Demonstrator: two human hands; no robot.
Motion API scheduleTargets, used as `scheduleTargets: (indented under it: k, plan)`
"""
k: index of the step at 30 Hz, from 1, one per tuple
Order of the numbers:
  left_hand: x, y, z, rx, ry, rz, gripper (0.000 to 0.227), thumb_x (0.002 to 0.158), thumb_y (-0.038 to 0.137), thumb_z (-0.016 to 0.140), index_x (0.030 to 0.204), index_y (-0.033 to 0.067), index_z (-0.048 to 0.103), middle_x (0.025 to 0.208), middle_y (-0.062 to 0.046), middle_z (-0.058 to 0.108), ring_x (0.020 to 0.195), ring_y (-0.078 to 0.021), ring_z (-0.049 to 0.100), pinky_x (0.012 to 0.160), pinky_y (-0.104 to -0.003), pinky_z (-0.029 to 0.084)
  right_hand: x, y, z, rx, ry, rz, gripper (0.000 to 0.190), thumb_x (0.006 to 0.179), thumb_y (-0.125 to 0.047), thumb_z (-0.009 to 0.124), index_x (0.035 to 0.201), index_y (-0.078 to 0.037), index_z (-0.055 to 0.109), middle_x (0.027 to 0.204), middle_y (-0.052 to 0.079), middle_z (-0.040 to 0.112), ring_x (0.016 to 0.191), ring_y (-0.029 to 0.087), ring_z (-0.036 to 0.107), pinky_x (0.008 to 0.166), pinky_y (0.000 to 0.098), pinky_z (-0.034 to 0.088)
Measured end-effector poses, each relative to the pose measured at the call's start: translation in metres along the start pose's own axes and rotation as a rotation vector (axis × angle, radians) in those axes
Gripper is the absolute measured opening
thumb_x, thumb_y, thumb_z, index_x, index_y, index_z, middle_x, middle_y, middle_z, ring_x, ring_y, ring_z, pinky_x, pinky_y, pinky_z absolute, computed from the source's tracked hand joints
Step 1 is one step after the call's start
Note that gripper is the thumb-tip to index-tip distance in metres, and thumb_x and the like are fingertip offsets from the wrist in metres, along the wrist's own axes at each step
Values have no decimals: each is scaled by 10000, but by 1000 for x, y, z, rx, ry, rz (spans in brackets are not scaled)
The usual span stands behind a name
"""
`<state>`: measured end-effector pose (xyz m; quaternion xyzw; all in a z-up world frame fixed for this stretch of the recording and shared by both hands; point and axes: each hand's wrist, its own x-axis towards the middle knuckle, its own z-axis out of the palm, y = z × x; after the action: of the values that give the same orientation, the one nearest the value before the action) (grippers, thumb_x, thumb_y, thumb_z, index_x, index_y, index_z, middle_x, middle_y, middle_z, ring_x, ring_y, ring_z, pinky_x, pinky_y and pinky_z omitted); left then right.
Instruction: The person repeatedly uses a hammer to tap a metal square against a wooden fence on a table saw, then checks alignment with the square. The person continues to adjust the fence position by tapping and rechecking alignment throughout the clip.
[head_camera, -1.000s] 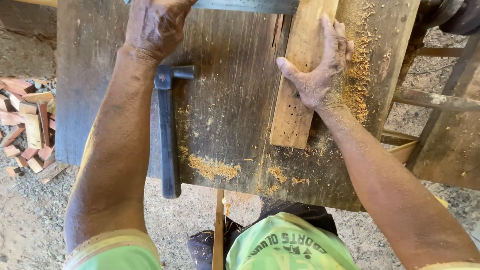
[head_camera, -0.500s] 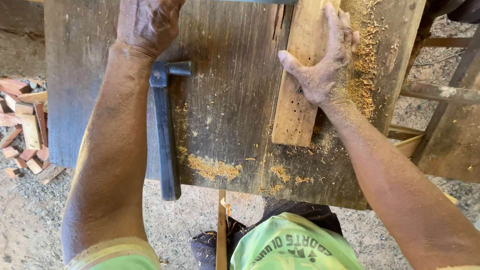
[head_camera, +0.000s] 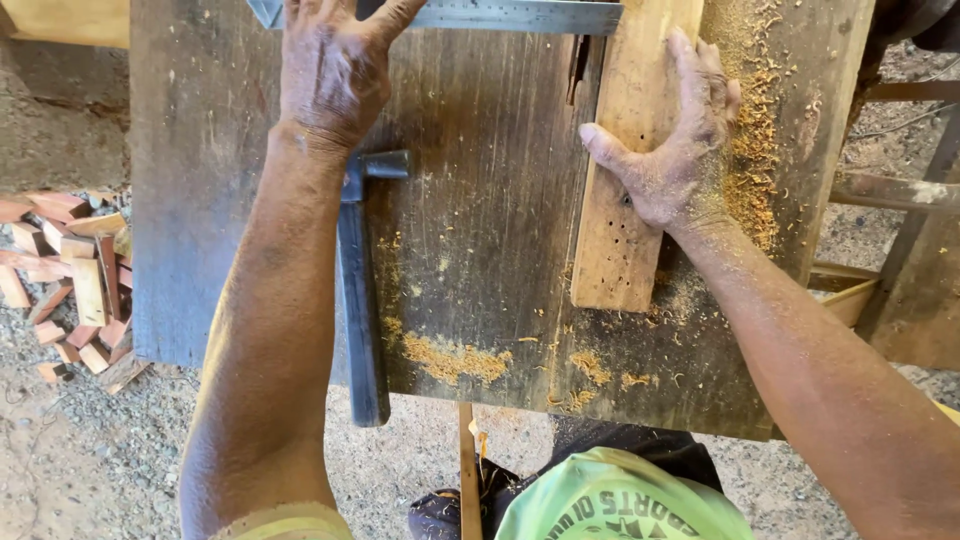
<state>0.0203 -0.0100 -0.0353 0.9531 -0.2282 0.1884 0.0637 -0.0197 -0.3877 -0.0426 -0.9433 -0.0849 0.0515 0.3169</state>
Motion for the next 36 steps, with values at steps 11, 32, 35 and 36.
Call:
scheduleTargets:
  k: [11,32,35,36]
  plan:
    - [9,6,-20,-37,-82,-74,753,937,-128,596,1500,371,584,1213,-118,611,1208,-334,594,1221,-627,324,5,5,5,-66,78,20,1201,838,-843,677,1666,-63,292,1697,247,305,1604,379,242,1324,577,138]
    - [162,-123,92,-120,-135,-376,534,942,229,800,1437,338,633,968,-78,605,967,-289,599,1076,-653,364,132,27,6,131,56,46,1361,598,-758,755,1620,-90,154,1699,187,171,1584,321,75,1215,596,-145]
    - [194,-133,120,-127,-175,-280,529,950,214,781,1446,310,621,977,-40,643,1012,-278,607,1107,-685,303,139,31,7,137,30,114,1134,782,-661,681,1645,-99,208,1728,158,219,1623,295,144,1273,593,-114]
    - [206,-135,127,-146,-178,-232,518,969,214,766,1455,304,612,1010,-21,662,1048,-288,599,1111,-665,313,144,32,5,88,-2,166,1007,887,-604,628,1661,-102,227,1743,138,247,1646,282,179,1311,595,-90]
